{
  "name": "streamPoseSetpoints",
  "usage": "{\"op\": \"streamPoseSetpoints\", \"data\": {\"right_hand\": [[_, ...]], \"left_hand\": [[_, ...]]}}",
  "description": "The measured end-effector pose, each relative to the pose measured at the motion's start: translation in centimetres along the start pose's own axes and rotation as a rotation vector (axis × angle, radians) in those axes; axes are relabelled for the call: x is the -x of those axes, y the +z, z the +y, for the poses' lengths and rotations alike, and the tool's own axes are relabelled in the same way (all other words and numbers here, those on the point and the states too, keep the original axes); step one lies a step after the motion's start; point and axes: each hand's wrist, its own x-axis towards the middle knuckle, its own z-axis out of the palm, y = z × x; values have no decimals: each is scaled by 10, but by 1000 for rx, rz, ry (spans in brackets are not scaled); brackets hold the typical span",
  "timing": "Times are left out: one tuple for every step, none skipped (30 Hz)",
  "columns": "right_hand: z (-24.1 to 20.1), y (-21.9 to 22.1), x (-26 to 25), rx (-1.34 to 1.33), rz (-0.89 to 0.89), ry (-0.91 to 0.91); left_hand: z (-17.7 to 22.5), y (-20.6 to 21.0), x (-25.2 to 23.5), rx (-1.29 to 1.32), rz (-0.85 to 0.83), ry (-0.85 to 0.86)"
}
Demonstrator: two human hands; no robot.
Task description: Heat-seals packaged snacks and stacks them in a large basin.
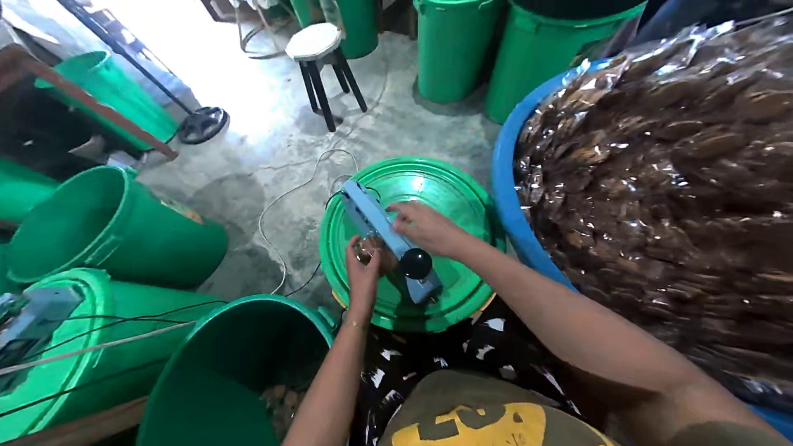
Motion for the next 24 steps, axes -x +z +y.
{"op": "streamPoseSetpoints", "data": {"right_hand": [[-15,-1,9,139,-133,10],[-26,3,16,272,-234,44],[-32,12,20,357,-281,90],[-32,23,23,388,-284,138],[-31,33,24,384,-253,171],[-29,41,26,378,-201,176],[-26,48,28,369,-143,153],[-21,53,31,347,-86,114],[-15,57,34,315,-31,71],[-10,59,36,277,10,39],[-5,61,38,244,39,15],[-2,61,38,217,48,4],[1,61,39,198,53,1],[3,60,39,179,57,-2],[4,59,39,166,61,-4],[5,59,39,158,67,-9],[6,58,39,151,74,-19],[7,57,39,141,79,-32],[8,56,39,129,86,-47],[9,55,38,119,86,-55],[9,53,37,115,77,-56],[8,52,37,112,66,-53],[7,51,37,111,63,-55],[6,53,38,116,79,-72]], "left_hand": [[1,-1,-7,-23,8,-1],[3,-3,-14,-49,13,-6],[4,-4,-19,-79,17,-12],[6,-6,-23,-108,14,-25],[6,-8,-26,-133,14,-41],[6,-10,-26,-144,20,-66],[5,-12,-23,-125,32,-102],[3,-14,-21,-76,48,-145],[1,-16,-19,-10,67,-189],[-2,-16,-19,61,88,-224],[-6,-16,-21,119,105,-248],[-9,-17,-24,161,114,-256],[-11,-17,-25,190,118,-251],[-13,-16,-27,215,144,-231],[-12,-15,-27,265,168,-201],[-10,-12,-26,321,189,-179],[-5,-9,-24,377,179,-174],[-2,-7,-22,423,141,-180],[0,-6,-21,440,83,-188],[2,-4,-21,427,20,-193],[5,-1,-22,387,-45,-191],[7,2,-23,318,-99,-172],[9,5,-23,211,-142,-135],[9,6,-23,94,-154,-84]]}}
